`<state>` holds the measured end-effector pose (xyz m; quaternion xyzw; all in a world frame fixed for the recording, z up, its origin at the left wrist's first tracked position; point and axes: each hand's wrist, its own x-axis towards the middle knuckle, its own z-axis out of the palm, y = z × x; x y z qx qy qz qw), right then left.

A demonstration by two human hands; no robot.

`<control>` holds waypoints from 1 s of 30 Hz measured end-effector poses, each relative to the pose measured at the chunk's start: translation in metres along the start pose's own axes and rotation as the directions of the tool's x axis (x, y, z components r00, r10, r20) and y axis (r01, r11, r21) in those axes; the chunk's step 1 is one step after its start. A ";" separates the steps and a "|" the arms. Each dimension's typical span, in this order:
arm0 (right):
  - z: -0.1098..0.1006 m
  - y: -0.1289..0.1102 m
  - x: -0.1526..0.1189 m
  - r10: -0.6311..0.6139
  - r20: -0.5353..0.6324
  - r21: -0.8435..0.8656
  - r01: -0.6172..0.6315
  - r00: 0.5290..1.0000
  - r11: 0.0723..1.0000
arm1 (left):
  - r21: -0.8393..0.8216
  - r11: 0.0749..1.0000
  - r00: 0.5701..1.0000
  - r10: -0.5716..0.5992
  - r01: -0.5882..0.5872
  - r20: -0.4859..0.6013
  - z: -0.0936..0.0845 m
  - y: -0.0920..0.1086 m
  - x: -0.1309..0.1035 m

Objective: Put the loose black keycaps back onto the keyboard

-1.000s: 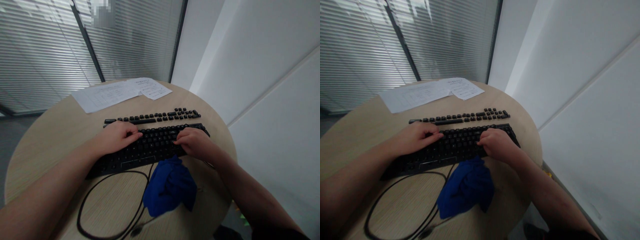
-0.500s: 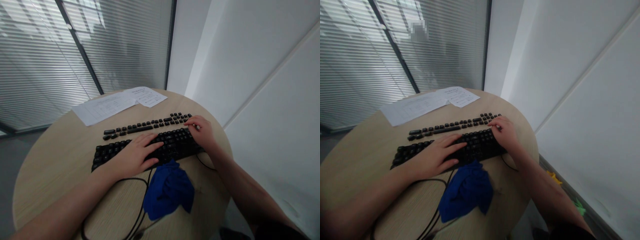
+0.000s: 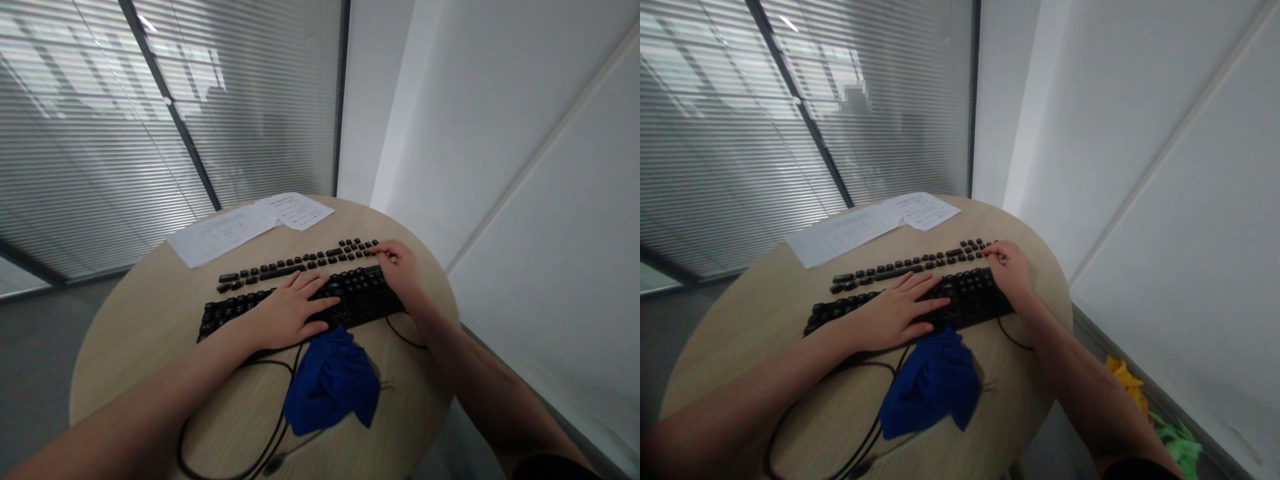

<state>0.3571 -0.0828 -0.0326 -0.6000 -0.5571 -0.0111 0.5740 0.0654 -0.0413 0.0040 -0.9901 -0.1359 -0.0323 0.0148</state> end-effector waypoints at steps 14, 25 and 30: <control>0.002 0.013 -0.002 0.125 -0.011 -0.052 -0.126 0.992 0.991 | -0.080 0.997 1.000 0.008 -0.009 -0.019 0.017 -0.007 0.002; 0.027 0.014 0.077 0.034 0.600 -0.466 0.315 0.799 0.827 | -0.127 0.992 0.996 -0.004 -0.008 -0.093 0.036 -0.007 -0.003; 0.061 0.024 0.120 0.160 0.648 -0.558 0.320 0.745 0.766 | -0.150 0.989 0.999 -0.022 0.014 -0.047 0.033 -0.004 -0.003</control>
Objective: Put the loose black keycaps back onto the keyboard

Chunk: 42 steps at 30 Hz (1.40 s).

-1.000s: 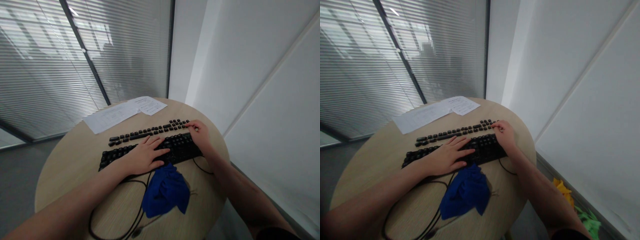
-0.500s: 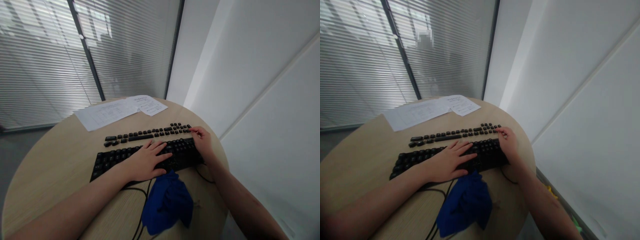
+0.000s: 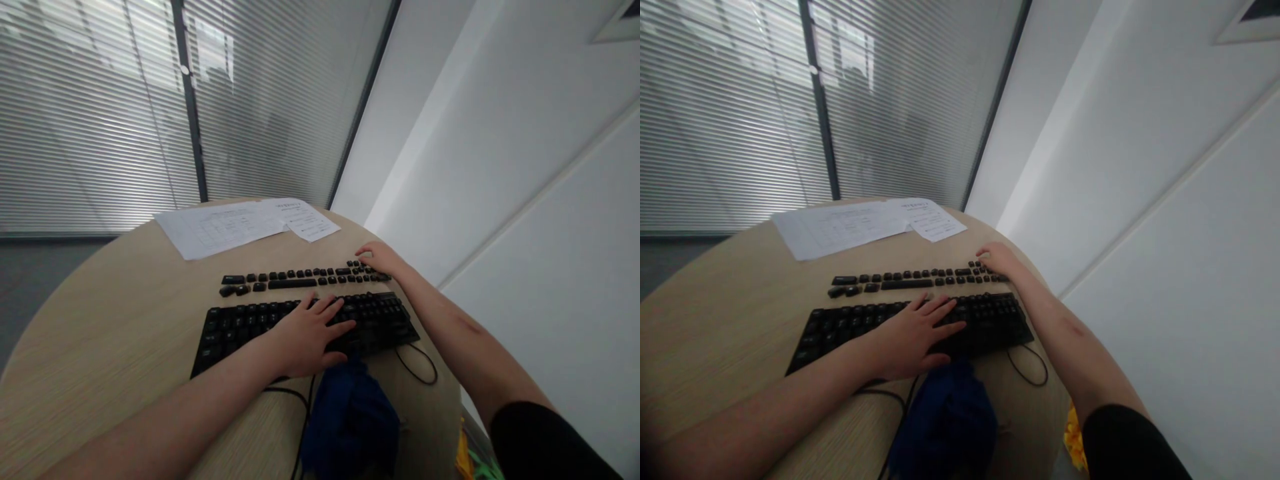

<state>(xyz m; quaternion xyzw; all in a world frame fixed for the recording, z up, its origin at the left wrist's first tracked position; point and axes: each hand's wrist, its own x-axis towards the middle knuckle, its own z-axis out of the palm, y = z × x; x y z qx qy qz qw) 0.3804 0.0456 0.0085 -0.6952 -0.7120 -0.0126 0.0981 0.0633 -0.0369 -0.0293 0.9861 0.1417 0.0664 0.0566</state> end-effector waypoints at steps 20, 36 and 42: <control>0.004 -0.016 0.003 -0.031 -0.060 0.040 0.034 0.998 0.999 | -0.023 0.999 0.997 0.034 -0.036 -0.070 0.006 -0.003 -0.001; -0.015 0.009 -0.191 -0.129 -0.002 0.196 0.127 0.992 0.972 | 0.035 0.984 0.982 -0.170 0.173 -0.087 0.001 -0.013 0.005; -0.003 0.006 -0.191 -0.104 -0.003 0.159 0.103 0.995 0.982 | 0.036 0.985 0.983 -0.167 0.170 -0.080 0.002 -0.016 0.005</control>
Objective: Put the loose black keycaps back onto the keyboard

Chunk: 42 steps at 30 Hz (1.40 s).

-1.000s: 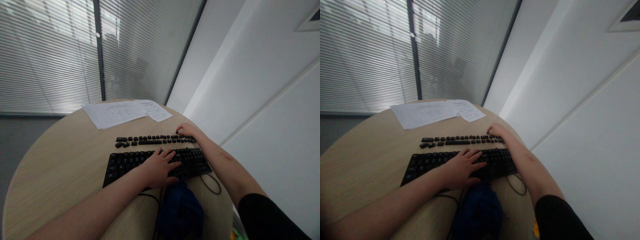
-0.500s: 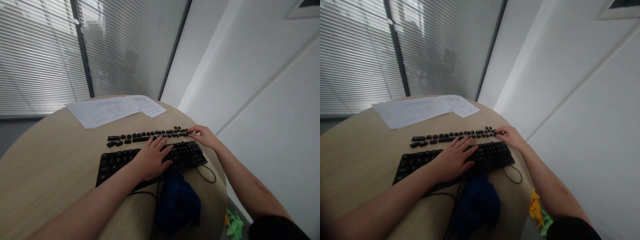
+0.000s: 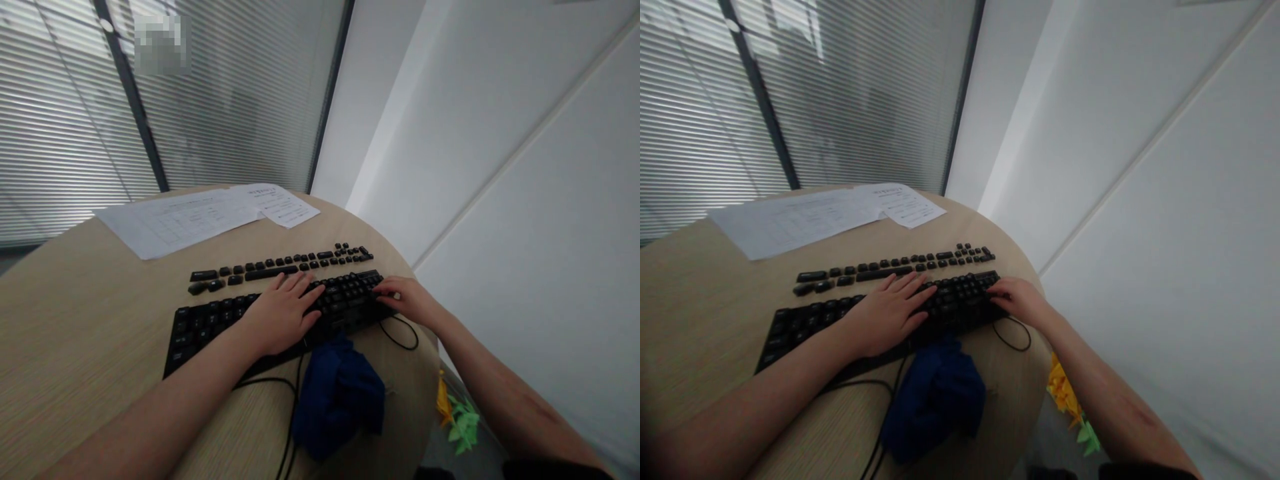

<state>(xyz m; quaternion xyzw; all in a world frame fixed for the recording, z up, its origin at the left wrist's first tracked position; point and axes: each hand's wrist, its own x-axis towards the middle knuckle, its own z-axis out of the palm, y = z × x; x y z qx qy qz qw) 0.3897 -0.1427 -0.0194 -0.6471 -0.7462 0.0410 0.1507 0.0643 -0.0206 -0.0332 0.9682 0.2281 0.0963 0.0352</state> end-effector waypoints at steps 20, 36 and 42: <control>0.005 -0.012 0.004 -0.027 0.036 -0.239 0.034 0.999 0.970 | 0.035 0.999 0.999 0.036 -0.036 0.003 -0.002 -0.001 0.000; -0.009 -0.024 0.013 -0.004 -0.067 -0.333 -0.018 0.998 0.943 | 0.080 0.996 0.999 0.037 -0.034 -0.035 -0.003 -0.002 -0.002; -0.024 -0.006 0.108 0.131 -0.009 -0.278 -0.129 0.991 0.952 | 0.056 0.998 1.000 0.006 -0.006 0.012 -0.006 0.001 -0.002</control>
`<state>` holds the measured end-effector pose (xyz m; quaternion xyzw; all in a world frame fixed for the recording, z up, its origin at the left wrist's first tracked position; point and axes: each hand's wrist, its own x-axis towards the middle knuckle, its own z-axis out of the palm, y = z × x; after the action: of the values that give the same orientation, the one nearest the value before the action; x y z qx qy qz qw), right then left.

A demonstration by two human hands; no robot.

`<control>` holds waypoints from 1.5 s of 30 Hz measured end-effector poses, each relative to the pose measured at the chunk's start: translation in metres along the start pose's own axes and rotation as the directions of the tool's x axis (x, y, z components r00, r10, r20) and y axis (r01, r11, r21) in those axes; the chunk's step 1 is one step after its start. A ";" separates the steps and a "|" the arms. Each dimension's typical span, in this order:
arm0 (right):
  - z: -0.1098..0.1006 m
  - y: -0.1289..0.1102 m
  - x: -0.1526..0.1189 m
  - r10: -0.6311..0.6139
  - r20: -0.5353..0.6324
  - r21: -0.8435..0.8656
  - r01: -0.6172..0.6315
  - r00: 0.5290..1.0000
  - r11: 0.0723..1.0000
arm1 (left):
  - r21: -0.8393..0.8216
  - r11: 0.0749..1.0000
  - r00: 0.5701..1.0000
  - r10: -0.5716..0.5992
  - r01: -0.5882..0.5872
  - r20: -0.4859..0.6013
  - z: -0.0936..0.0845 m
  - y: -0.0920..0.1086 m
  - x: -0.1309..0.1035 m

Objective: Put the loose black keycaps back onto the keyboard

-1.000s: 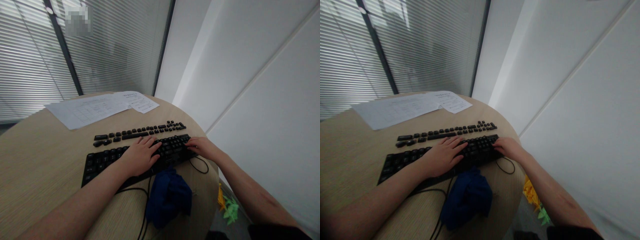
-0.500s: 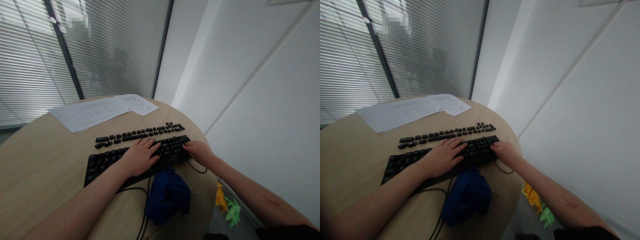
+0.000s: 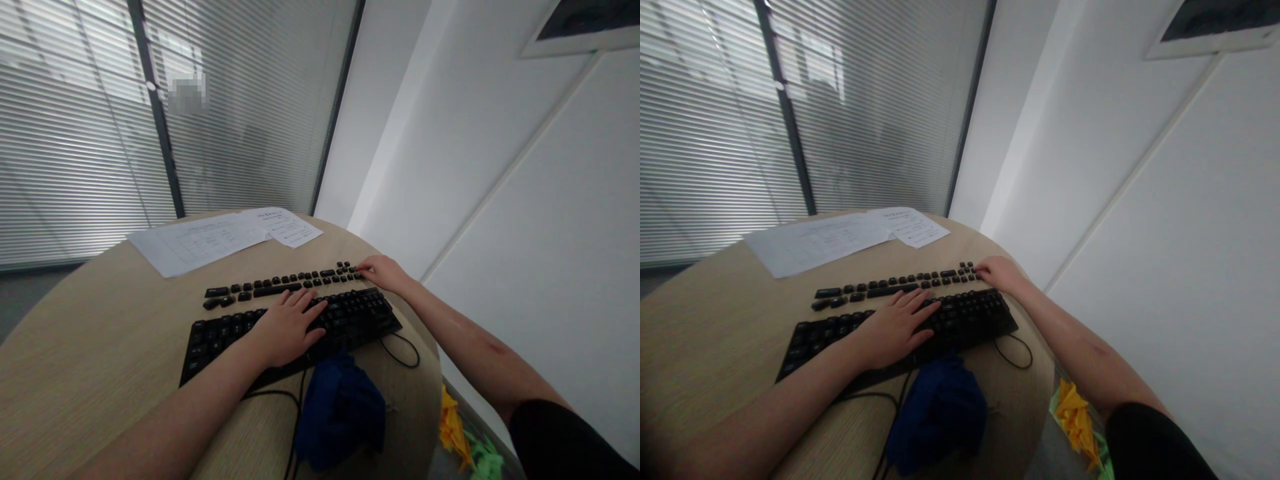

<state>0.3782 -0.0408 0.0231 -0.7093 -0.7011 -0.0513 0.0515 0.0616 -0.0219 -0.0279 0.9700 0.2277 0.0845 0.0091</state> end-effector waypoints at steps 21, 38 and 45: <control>0.039 0.005 0.104 -0.012 0.024 0.148 0.008 1.000 0.989 | -0.047 0.999 1.000 -0.001 0.000 -0.014 0.004 0.000 -0.002; 0.053 0.061 -0.123 0.098 -0.211 0.480 0.015 0.973 0.877 | -0.033 0.999 0.999 0.012 -0.010 0.048 0.001 -0.002 0.008; 0.060 0.053 -0.114 0.021 -0.229 0.473 0.092 0.973 0.876 | 0.032 0.999 1.000 0.021 -0.021 -0.004 0.005 -0.001 0.004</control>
<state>0.4303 -0.1457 -0.0526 -0.6507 -0.6942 0.0424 0.3046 0.0652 -0.0192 -0.0324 0.9723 0.2186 0.0830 -0.0076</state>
